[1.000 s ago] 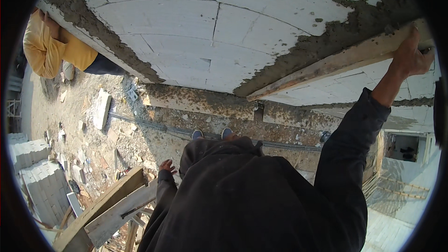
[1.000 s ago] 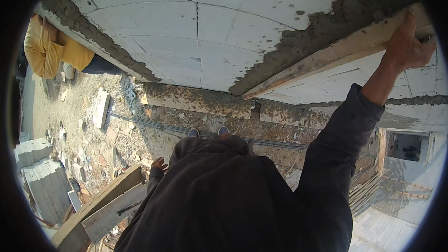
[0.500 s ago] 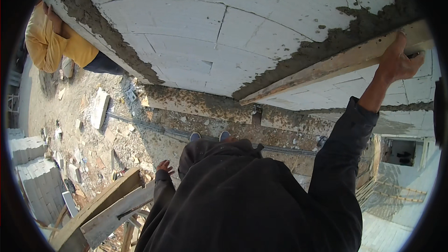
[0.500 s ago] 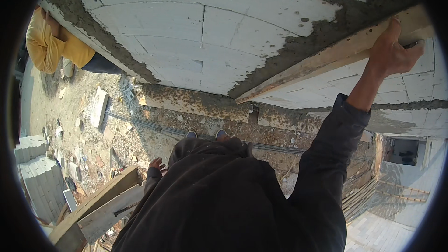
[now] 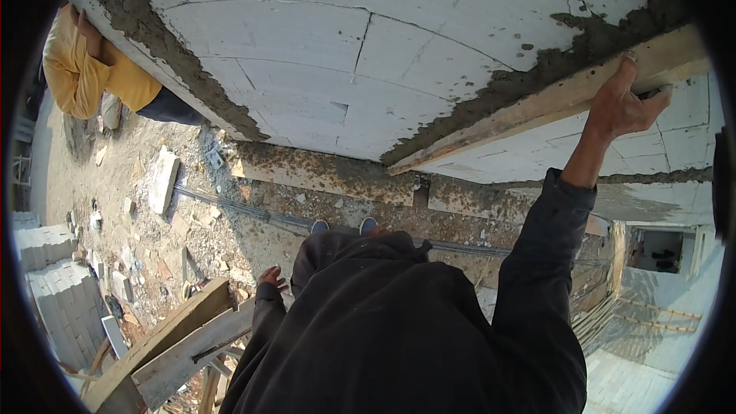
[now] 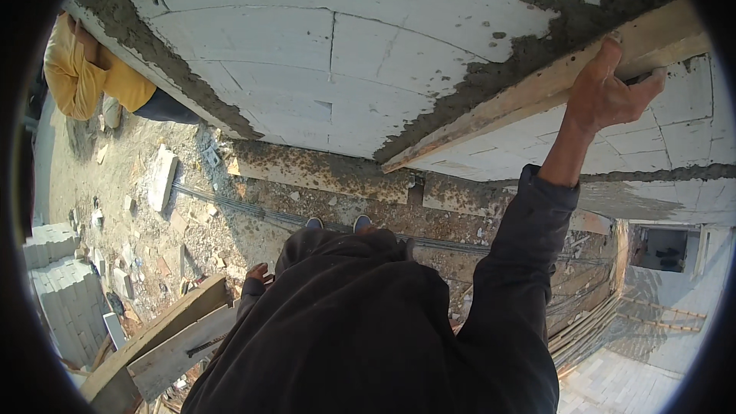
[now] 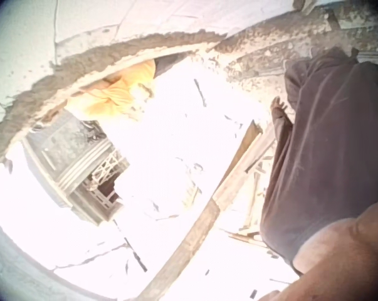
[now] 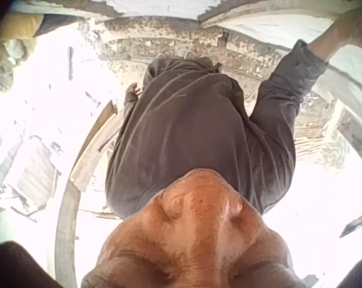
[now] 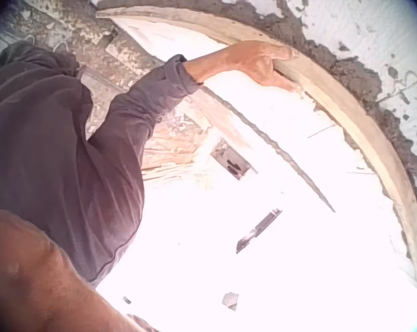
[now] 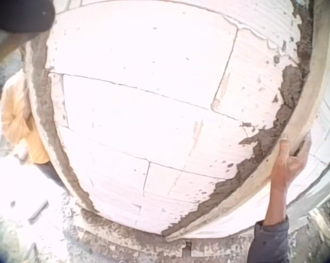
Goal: The person levels mortar on a block wall using a wooden board and applies additional mortar from a bucket with a trowel.
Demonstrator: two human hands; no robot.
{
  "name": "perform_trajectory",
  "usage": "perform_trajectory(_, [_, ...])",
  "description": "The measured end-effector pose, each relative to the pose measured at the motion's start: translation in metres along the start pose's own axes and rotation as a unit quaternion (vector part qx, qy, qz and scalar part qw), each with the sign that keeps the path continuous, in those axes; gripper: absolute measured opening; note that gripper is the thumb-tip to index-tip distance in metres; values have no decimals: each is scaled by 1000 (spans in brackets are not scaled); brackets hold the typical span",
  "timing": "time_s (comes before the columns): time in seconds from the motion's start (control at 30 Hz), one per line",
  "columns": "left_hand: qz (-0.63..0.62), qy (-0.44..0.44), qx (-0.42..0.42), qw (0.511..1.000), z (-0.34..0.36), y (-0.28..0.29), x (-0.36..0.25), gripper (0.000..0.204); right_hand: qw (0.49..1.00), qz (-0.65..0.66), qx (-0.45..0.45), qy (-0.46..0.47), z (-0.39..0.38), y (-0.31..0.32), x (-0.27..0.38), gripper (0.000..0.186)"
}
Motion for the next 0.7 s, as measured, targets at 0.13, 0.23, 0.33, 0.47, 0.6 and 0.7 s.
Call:
perform_trajectory(0.13, [-6, -37, -25, 999, -11, 8, -9, 54, 999, -28, -6, -15, 73, 11, -14, 82])
perform_trajectory(0.23, [-16, -49, -21, 998, -11, 21, 3, 57, 986, -166, 11, 14, 125, 20, -50, 81])
perform_trajectory(0.33, [-30, -28, -28, 999, -12, 27, 23, 56, 988, -152, 5, 27, 104, 17, -42, 81])
perform_trajectory(0.47, [-36, 9, -29, 999, -15, 23, 36, 52, 997, -3, -8, 77, 3, 6, -11, 60])
perform_trajectory(0.6, [-5, 15, -21, 1000, -9, 17, 22, 50, 997, 80, 5, 14, -13, 3, -1, 64])
perform_trajectory(0.7, [1, -23, -12, 1000, -7, 12, 3, 54, 999, 10, -1, 36, 29, 9, -32, 65])
Point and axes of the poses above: each hand's wrist, its own z-axis towards the middle knuckle, its own y-axis out of the back of the hand, x = y × z, the point moved 3 cm from there along z, towards the middle knuckle, and after that the axes turned 1 degree about z, right-handed, at the moved point
